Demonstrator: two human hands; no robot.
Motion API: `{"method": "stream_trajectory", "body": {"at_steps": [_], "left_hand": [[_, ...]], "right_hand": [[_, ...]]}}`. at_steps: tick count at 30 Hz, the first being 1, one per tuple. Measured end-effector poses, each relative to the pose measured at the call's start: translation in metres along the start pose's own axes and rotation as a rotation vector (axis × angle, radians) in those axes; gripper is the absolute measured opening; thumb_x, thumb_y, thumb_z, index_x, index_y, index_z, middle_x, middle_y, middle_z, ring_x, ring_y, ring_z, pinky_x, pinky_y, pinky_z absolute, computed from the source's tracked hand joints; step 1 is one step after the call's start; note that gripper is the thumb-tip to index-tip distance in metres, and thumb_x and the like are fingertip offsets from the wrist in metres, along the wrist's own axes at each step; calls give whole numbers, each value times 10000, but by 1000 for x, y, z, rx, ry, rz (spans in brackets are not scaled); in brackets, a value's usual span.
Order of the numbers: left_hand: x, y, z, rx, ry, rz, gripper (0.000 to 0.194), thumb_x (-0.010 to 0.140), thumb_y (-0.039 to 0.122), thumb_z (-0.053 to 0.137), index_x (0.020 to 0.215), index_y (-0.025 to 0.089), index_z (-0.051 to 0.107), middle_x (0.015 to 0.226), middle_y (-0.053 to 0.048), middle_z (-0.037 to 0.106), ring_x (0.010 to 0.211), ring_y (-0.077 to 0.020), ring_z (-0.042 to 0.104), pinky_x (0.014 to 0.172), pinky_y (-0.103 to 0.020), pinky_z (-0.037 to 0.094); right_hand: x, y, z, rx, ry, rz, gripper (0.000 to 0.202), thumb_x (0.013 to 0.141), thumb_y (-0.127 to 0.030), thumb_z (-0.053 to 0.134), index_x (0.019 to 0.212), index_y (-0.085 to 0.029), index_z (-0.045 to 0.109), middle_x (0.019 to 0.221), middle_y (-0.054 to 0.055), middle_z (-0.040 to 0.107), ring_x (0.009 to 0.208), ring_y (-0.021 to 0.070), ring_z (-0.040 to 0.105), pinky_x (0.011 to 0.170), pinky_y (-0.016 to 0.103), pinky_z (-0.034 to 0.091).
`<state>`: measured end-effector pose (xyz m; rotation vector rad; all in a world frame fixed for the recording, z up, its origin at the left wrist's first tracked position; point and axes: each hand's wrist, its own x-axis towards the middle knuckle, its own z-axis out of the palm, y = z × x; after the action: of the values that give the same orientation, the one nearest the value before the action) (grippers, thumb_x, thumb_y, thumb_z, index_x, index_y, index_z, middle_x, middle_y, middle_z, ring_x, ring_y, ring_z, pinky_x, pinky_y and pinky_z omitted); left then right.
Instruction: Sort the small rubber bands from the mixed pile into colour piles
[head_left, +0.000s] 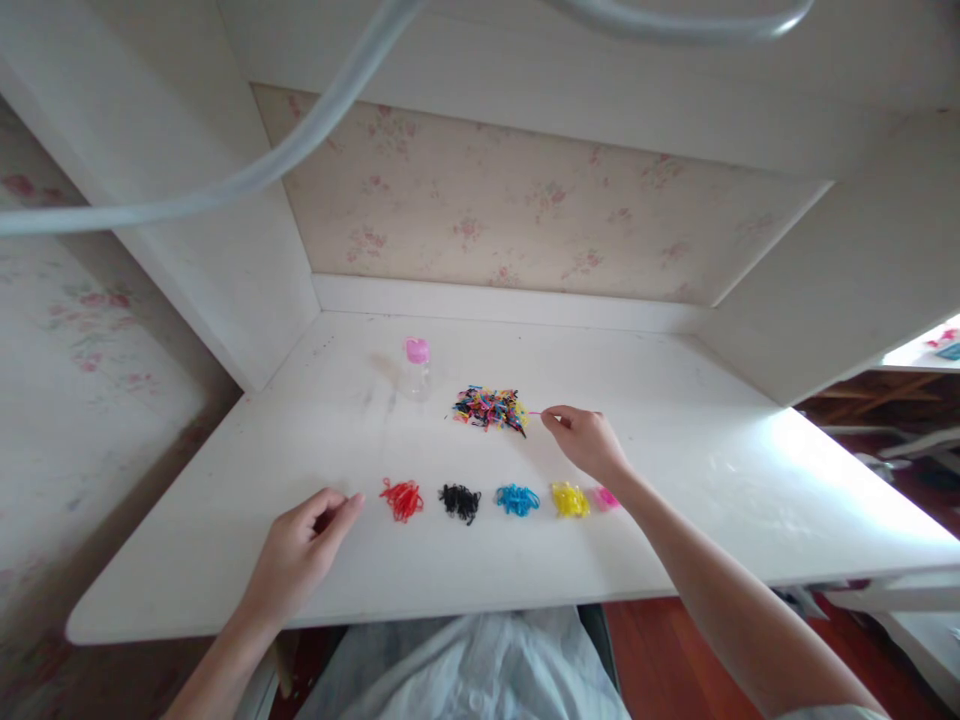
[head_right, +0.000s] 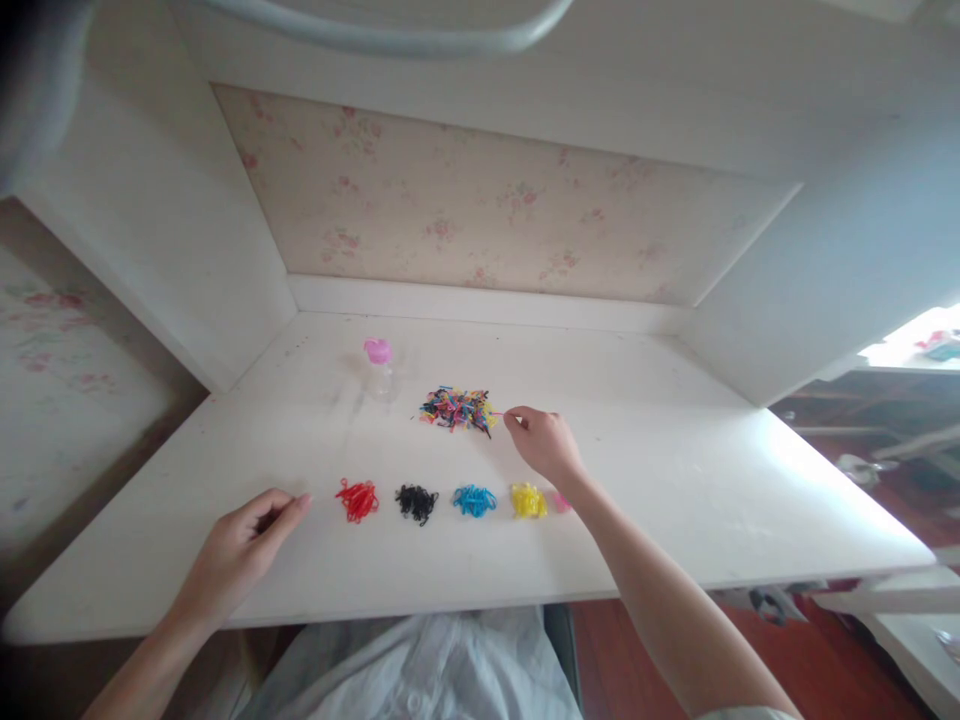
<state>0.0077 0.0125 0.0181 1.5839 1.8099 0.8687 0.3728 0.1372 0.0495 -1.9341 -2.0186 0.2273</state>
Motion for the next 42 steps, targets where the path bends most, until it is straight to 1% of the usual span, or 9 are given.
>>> {"method": "stream_trajectory", "body": {"at_steps": [9, 15, 19, 24, 28, 31, 35, 39, 42], "left_hand": [[0, 1, 0, 37, 0, 3, 394, 814, 531, 499, 621, 190, 465, 549, 59, 369, 524, -90, 378, 498, -174, 309], [1, 0, 0, 63, 8, 33, 390, 818, 529, 497, 626, 191, 470, 553, 59, 376, 519, -90, 392, 500, -173, 319], [1, 2, 1, 81, 10, 38, 387, 819, 522, 496, 622, 190, 469, 543, 61, 374, 516, -91, 398, 499, -171, 321], [0, 3, 3, 91, 5, 13, 383, 812, 517, 503, 616, 189, 475, 533, 63, 369, 511, -90, 390, 492, -170, 317], [1, 8, 5, 106, -9, 5, 388, 824, 524, 483, 625, 191, 482, 532, 60, 375, 517, -96, 405, 499, -176, 325], [5, 27, 7, 142, -100, 59, 366, 842, 510, 465, 660, 196, 514, 563, 53, 436, 546, -105, 444, 523, -184, 345], [16, 74, 18, 174, -284, 288, 318, 873, 449, 434, 746, 200, 588, 725, 10, 597, 683, -128, 541, 646, -210, 401], [34, 121, 49, 295, -360, 502, 296, 875, 399, 434, 755, 203, 620, 742, -7, 621, 684, -130, 556, 649, -232, 399], [47, 143, 82, 470, -368, 593, 242, 870, 346, 457, 776, 228, 646, 782, 0, 651, 702, -131, 588, 667, -241, 409]], "right_hand": [[-6, 19, -14, 61, 61, 48, 309, 824, -409, 445, 846, -282, 725, 674, -17, 687, 617, 133, 595, 587, 219, 381], [-54, 53, -29, 99, 175, 172, 397, 819, -512, 462, 900, -240, 740, 525, -21, 602, 496, 110, 527, 525, 205, 364], [-90, 81, -28, 139, 215, 271, 481, 806, -567, 461, 942, -201, 743, 516, -3, 596, 485, 125, 538, 484, 207, 363], [-117, 106, -16, 131, 203, 354, 502, 793, -589, 472, 960, -201, 743, 502, -8, 592, 485, 128, 558, 484, 204, 382], [-124, 111, -10, 96, 137, 315, 456, 809, -564, 460, 976, -246, 742, 643, 17, 694, 610, 162, 638, 554, 220, 424], [-125, 111, -8, 81, 104, 261, 391, 823, -516, 462, 956, -280, 744, 780, 19, 732, 678, 171, 658, 603, 230, 444], [-126, 114, -6, 115, 138, 250, 361, 814, -442, 470, 958, -261, 747, 792, 26, 738, 635, 165, 655, 582, 229, 455], [-131, 118, -2, 155, 221, 276, 347, 789, -393, 471, 931, -245, 751, 718, 16, 729, 584, 158, 642, 560, 226, 455], [-134, 118, 1, 153, 289, 287, 347, 789, -396, 460, 904, -247, 751, 718, 20, 729, 622, 175, 658, 576, 235, 464]]}}
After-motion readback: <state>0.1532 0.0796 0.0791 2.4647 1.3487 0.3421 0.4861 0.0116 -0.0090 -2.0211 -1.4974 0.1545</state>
